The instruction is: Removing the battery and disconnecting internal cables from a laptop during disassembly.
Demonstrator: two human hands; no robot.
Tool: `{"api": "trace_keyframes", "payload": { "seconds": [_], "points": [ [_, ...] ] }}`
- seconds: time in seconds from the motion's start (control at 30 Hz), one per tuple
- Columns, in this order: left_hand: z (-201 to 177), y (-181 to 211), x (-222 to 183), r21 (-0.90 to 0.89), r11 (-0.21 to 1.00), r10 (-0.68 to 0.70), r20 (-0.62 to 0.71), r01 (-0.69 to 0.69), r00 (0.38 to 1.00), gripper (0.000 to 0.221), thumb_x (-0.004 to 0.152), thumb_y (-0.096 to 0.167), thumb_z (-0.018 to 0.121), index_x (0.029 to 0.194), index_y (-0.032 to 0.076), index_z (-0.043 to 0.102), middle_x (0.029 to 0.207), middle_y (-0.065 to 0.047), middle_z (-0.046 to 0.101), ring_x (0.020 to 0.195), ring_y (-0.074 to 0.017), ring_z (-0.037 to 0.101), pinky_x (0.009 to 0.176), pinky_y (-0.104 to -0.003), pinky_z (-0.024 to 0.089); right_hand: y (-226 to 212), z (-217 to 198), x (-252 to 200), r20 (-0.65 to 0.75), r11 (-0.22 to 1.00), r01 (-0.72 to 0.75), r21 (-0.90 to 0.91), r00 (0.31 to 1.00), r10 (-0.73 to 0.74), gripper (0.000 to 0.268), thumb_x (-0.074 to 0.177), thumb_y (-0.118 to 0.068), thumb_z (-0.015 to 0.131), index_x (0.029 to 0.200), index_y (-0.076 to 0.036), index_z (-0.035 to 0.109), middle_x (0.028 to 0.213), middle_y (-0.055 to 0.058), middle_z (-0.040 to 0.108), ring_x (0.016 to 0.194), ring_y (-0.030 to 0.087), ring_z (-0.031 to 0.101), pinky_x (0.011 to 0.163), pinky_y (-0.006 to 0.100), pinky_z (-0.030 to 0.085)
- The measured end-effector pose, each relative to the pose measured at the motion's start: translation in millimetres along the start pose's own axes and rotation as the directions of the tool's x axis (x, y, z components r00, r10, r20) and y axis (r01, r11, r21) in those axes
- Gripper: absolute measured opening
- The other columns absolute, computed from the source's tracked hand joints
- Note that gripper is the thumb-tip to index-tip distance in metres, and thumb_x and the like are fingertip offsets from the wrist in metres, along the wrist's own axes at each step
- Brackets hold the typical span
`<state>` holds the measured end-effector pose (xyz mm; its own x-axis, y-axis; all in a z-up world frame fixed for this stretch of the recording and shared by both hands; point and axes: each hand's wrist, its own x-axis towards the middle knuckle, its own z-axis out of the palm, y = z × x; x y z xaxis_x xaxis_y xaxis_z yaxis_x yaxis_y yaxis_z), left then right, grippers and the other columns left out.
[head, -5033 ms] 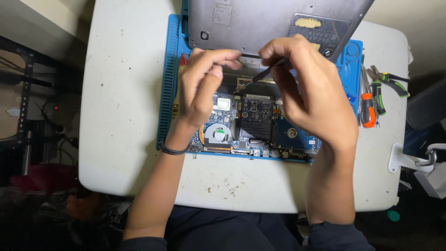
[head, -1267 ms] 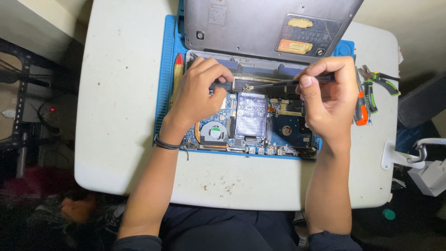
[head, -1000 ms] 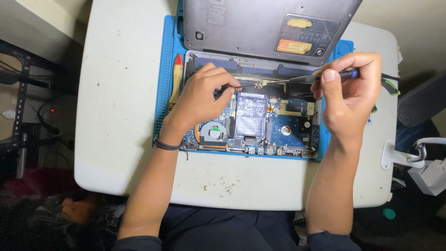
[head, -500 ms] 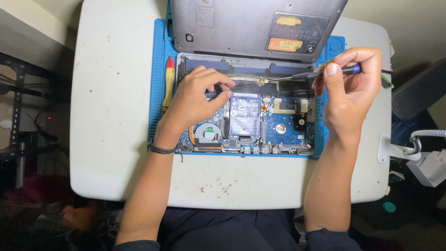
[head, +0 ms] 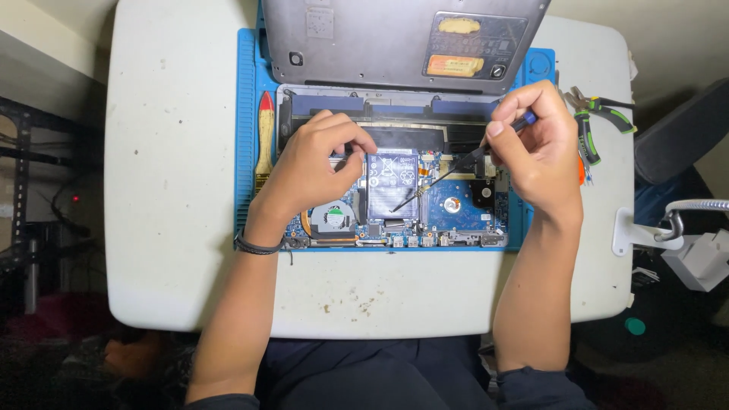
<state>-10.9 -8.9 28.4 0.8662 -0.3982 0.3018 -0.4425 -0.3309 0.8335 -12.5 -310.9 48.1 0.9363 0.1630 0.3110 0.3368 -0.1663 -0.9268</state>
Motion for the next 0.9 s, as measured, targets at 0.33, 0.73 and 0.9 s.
{"api": "trace_keyframes", "payload": {
  "seconds": [0.33, 0.73, 0.9],
  "points": [
    [5.1, 11.6, -2.4, -0.024, 0.999, 0.03, 0.194, -0.026, 0.981, 0.02, 0.078, 0.017, 0.078, 0.096, 0.01, 0.079, 0.088, -0.008, 0.073, 0.088, -0.0268, 0.055, 0.087, -0.04, 0.042, -10.5, -4.3, -0.2, -0.107, 0.999, 0.016, 0.03, 0.994, -0.013, 0.013, 0.106, -0.005, 0.063, 0.109, -0.001, 0.051, 0.075, 0.015, 0.063, 0.053, 0.013, 0.056, 0.048, 0.021, 0.042],
    [14.2, 2.7, -2.4, 0.077, 0.994, 0.055, 0.304, -0.082, 0.951, 0.008, 0.093, 0.026, 0.075, 0.092, 0.021, 0.08, 0.087, 0.009, 0.073, 0.088, -0.0168, 0.05, 0.085, -0.035, 0.032, -19.9, -2.9, -0.3, -0.208, 0.999, -0.04, 0.008, 0.977, 0.04, 0.017, 0.107, -0.019, 0.063, 0.107, -0.013, 0.046, 0.087, 0.001, 0.047, 0.065, 0.011, 0.052, 0.047, 0.023, 0.041],
    [11.6, 5.2, -0.3, 0.002, 0.984, 0.176, 0.095, -0.177, 0.98, 0.01, 0.096, 0.012, 0.074, 0.105, 0.01, 0.079, 0.095, -0.002, 0.074, 0.085, -0.0201, 0.056, 0.084, -0.035, 0.043, -17.9, -3.0, 1.0, -0.256, 0.997, -0.066, 0.037, 0.964, 0.073, 0.014, 0.106, -0.016, 0.061, 0.106, -0.015, 0.047, 0.087, -0.001, 0.045, 0.063, 0.009, 0.048, 0.046, 0.022, 0.04]
  ]
}}
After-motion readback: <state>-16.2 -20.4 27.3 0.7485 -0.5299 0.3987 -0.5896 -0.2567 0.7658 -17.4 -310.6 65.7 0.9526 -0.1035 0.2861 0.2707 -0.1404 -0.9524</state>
